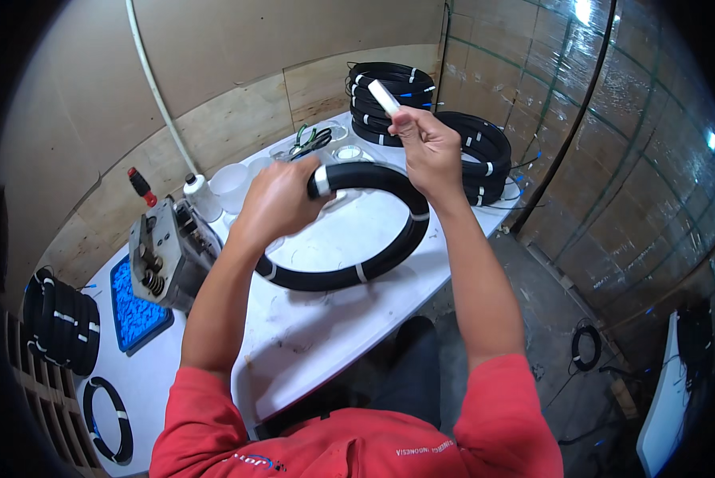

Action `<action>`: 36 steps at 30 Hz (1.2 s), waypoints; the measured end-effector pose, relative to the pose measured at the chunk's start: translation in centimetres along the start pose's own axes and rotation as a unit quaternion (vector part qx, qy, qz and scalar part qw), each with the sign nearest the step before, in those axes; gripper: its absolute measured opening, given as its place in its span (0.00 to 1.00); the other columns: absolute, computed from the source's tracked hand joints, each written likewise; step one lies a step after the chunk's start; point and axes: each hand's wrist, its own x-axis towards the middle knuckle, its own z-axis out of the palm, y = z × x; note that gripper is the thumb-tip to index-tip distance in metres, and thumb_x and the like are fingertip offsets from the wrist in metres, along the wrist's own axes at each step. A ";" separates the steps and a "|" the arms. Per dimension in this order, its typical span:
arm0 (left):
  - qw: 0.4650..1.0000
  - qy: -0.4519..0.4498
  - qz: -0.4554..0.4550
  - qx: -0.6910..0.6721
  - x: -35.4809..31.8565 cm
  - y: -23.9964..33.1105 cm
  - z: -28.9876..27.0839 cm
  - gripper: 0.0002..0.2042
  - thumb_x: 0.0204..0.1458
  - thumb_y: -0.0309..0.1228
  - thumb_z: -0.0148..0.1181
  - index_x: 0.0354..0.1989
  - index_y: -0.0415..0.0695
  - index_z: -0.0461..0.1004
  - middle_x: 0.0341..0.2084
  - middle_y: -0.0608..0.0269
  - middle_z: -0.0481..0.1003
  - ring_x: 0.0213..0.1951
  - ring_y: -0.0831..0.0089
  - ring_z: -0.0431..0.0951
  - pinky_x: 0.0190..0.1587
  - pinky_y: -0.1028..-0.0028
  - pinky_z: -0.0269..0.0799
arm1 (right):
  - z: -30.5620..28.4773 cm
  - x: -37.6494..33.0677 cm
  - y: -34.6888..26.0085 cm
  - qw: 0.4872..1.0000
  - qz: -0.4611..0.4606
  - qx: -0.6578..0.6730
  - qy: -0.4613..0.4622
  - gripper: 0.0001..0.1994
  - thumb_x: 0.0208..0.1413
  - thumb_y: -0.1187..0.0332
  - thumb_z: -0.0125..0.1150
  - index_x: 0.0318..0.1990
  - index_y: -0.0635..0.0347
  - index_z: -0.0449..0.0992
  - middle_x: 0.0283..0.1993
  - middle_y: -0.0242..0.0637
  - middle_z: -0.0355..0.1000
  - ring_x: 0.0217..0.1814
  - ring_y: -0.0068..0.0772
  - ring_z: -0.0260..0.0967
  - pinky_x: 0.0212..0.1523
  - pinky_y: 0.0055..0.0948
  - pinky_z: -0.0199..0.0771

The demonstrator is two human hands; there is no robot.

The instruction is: Taping coiled cables and crimping wire connectors using a bench-top press machine.

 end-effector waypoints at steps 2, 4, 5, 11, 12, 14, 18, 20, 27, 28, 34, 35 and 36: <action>1.000 -0.006 -0.012 0.004 -1.1 0.9 -0.2 0.13 0.47 0.35 0.70 0.33 0.42 0.73 0.24 0.46 0.78 0.31 0.44 0.79 0.34 0.51 0.72 | -1.2 1.8 5.1 0.994 -0.043 -0.089 -0.053 0.11 0.65 0.61 0.64 0.43 0.59 0.84 0.37 0.34 0.79 0.45 0.27 0.74 0.46 0.26 0.74; 1.000 0.007 0.000 -0.006 -2.4 0.7 0.0 0.12 0.45 0.31 0.69 0.32 0.42 0.71 0.24 0.47 0.77 0.30 0.44 0.78 0.32 0.52 0.72 | -0.7 2.6 9.2 0.982 -0.053 -0.153 -0.099 0.09 0.63 0.63 0.66 0.41 0.59 0.85 0.40 0.36 0.81 0.49 0.32 0.75 0.50 0.31 0.75; 1.000 0.026 0.009 -0.013 -3.2 0.8 0.1 0.12 0.43 0.29 0.68 0.32 0.42 0.70 0.24 0.49 0.76 0.30 0.45 0.78 0.31 0.53 0.72 | -0.1 2.8 11.3 0.979 -0.034 -0.170 -0.111 0.08 0.60 0.64 0.67 0.39 0.59 0.85 0.42 0.38 0.82 0.50 0.35 0.76 0.51 0.33 0.75; 0.999 0.009 0.022 -0.025 -6.2 2.3 -1.0 0.13 0.36 0.27 0.66 0.29 0.46 0.67 0.21 0.59 0.67 0.22 0.53 0.74 0.22 0.56 0.68 | 1.8 1.3 23.6 0.940 -0.019 -0.249 -0.234 0.10 0.60 0.61 0.65 0.41 0.56 0.86 0.43 0.39 0.82 0.57 0.45 0.72 0.62 0.38 0.68; 0.999 -0.005 0.026 -0.027 -6.4 2.6 -1.2 0.14 0.37 0.31 0.69 0.29 0.46 0.68 0.20 0.60 0.66 0.21 0.55 0.74 0.21 0.58 0.67 | 1.7 1.1 25.3 0.930 -0.030 -0.260 -0.258 0.11 0.60 0.60 0.65 0.41 0.56 0.86 0.43 0.38 0.82 0.58 0.45 0.71 0.64 0.38 0.66; 0.999 -0.022 0.022 -0.035 -6.7 3.1 -1.9 0.18 0.38 0.41 0.73 0.27 0.47 0.69 0.19 0.61 0.64 0.20 0.59 0.73 0.20 0.60 0.65 | 3.2 0.8 26.6 0.931 -0.010 -0.244 -0.272 0.12 0.61 0.60 0.64 0.42 0.57 0.86 0.45 0.39 0.81 0.61 0.47 0.69 0.66 0.40 0.64; 0.998 0.009 0.002 -0.058 -6.3 4.5 -1.5 0.18 0.30 0.36 0.78 0.28 0.43 0.77 0.15 0.62 0.63 0.16 0.62 0.71 0.18 0.66 0.62 | 4.3 0.1 28.2 0.911 -0.015 -0.270 -0.313 0.12 0.60 0.62 0.62 0.41 0.61 0.85 0.48 0.43 0.80 0.60 0.48 0.71 0.65 0.41 0.66; 0.999 0.020 0.018 -0.040 -6.3 4.3 -1.0 0.21 0.32 0.43 0.81 0.27 0.43 0.77 0.14 0.64 0.62 0.14 0.66 0.69 0.17 0.68 0.61 | 4.3 0.3 27.9 0.888 0.041 -0.274 -0.366 0.11 0.60 0.66 0.59 0.40 0.63 0.84 0.48 0.45 0.80 0.56 0.48 0.73 0.62 0.41 0.68; 0.998 -0.013 0.020 -0.055 -6.0 4.3 -1.3 0.19 0.33 0.40 0.79 0.28 0.43 0.77 0.14 0.64 0.62 0.14 0.65 0.69 0.17 0.66 0.61 | 4.7 1.3 28.4 0.834 0.082 -0.312 -0.447 0.11 0.60 0.67 0.57 0.39 0.64 0.84 0.46 0.46 0.79 0.54 0.48 0.73 0.60 0.42 0.70; 0.998 -0.010 0.016 -0.061 -6.0 4.3 -1.3 0.18 0.32 0.37 0.78 0.28 0.43 0.77 0.15 0.63 0.63 0.15 0.64 0.70 0.17 0.65 0.61 | 4.8 1.0 28.3 0.850 0.053 -0.319 -0.416 0.11 0.59 0.67 0.58 0.39 0.62 0.84 0.46 0.45 0.79 0.54 0.47 0.73 0.59 0.42 0.70; 0.998 -0.029 0.043 -0.020 -4.8 2.8 -0.9 0.14 0.37 0.34 0.69 0.27 0.47 0.67 0.19 0.62 0.65 0.21 0.59 0.74 0.20 0.60 0.66 | 3.7 0.3 23.8 0.870 -0.120 -0.400 -0.261 0.10 0.59 0.66 0.61 0.41 0.60 0.85 0.48 0.41 0.81 0.54 0.43 0.74 0.56 0.39 0.70; 0.998 -0.032 0.042 -0.024 -4.4 2.8 -1.1 0.13 0.35 0.27 0.64 0.29 0.46 0.66 0.20 0.61 0.67 0.22 0.57 0.75 0.22 0.59 0.69 | 3.8 0.5 22.2 0.876 -0.126 -0.389 -0.256 0.10 0.59 0.65 0.62 0.41 0.59 0.86 0.47 0.41 0.81 0.52 0.41 0.75 0.54 0.38 0.72; 0.999 -0.028 0.036 -0.025 -4.1 2.5 -0.7 0.13 0.35 0.26 0.63 0.30 0.45 0.67 0.21 0.59 0.69 0.24 0.53 0.76 0.24 0.56 0.70 | 3.5 1.0 20.5 0.876 -0.127 -0.389 -0.255 0.10 0.59 0.65 0.62 0.41 0.59 0.86 0.47 0.41 0.81 0.52 0.41 0.75 0.54 0.38 0.72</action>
